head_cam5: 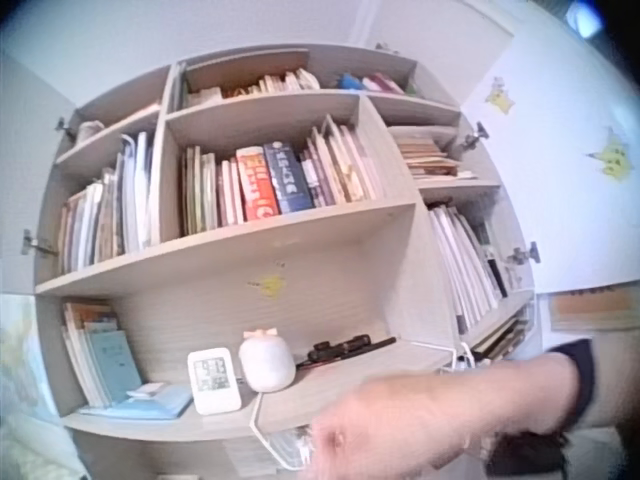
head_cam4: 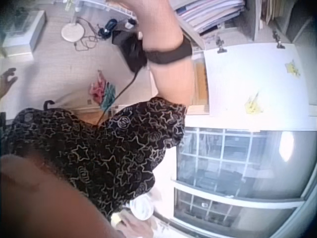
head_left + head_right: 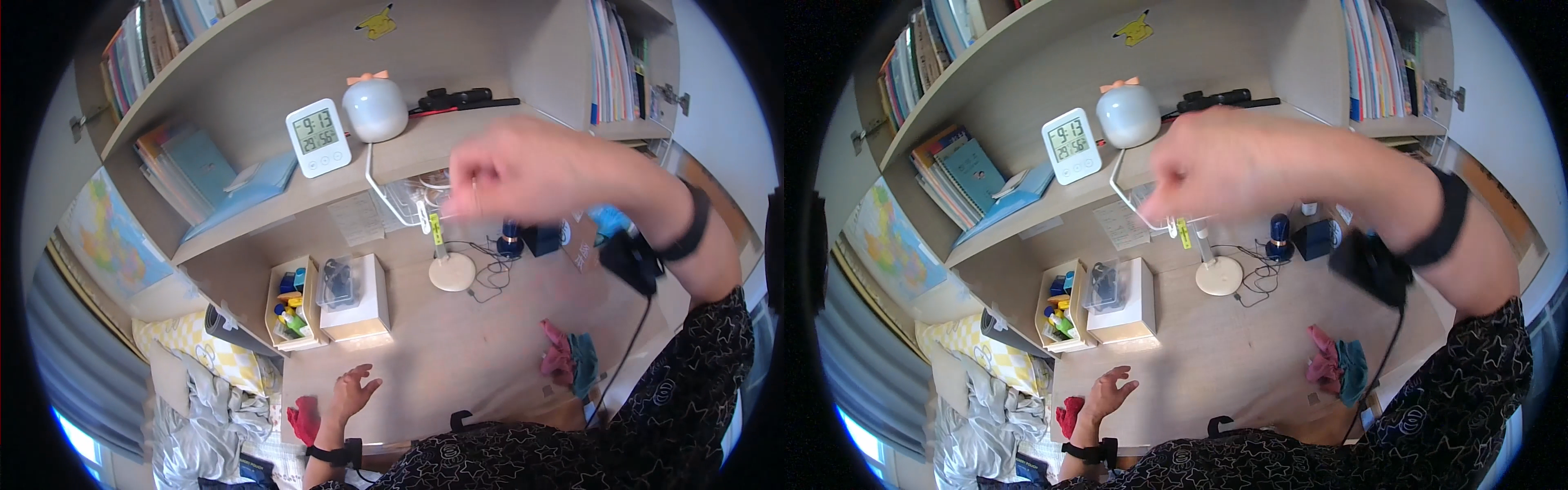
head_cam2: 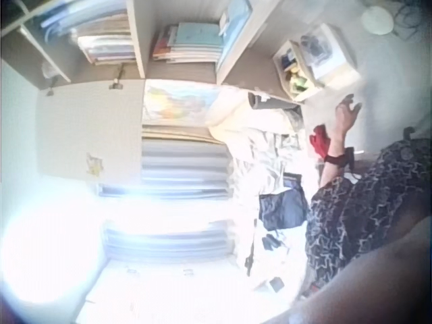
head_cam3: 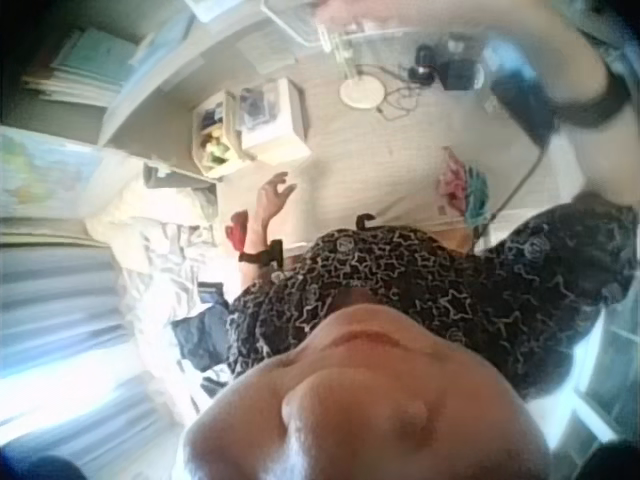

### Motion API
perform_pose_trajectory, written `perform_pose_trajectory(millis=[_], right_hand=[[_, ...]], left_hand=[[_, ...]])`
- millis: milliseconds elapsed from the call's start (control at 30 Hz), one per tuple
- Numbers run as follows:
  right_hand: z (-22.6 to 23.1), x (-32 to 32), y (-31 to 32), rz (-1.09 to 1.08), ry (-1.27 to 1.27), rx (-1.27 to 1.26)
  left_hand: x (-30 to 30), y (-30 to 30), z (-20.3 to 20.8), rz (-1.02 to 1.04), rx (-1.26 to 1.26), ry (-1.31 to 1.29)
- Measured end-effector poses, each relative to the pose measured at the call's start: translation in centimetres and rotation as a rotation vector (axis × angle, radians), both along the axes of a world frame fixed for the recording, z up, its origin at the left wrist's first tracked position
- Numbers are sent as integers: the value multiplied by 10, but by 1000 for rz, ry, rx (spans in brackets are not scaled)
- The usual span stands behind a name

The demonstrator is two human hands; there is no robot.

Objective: The recorder sorts items from boxes into bins and organizes a cluttered desk, then wipes the desk surface.

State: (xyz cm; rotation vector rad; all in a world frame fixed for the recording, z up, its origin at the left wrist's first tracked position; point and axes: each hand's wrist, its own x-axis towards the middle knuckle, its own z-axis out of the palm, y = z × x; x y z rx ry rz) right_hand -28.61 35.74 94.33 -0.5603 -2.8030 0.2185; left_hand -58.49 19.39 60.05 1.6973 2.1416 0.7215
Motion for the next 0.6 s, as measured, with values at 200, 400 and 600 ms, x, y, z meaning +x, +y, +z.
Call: perform_pose_trajectory(millis=[200, 400, 600], right_hand=[[4, -58, 126, -327, 75, -124], [19, -89, 227, -435, 43, 7], [-1, -77, 291, -504, -166, 55]], left_hand=[[-29, -2, 63, 3, 302, 92], [-48, 2, 145, 147, 519, -90], [-49, -14, 143, 234, 526, -123]])
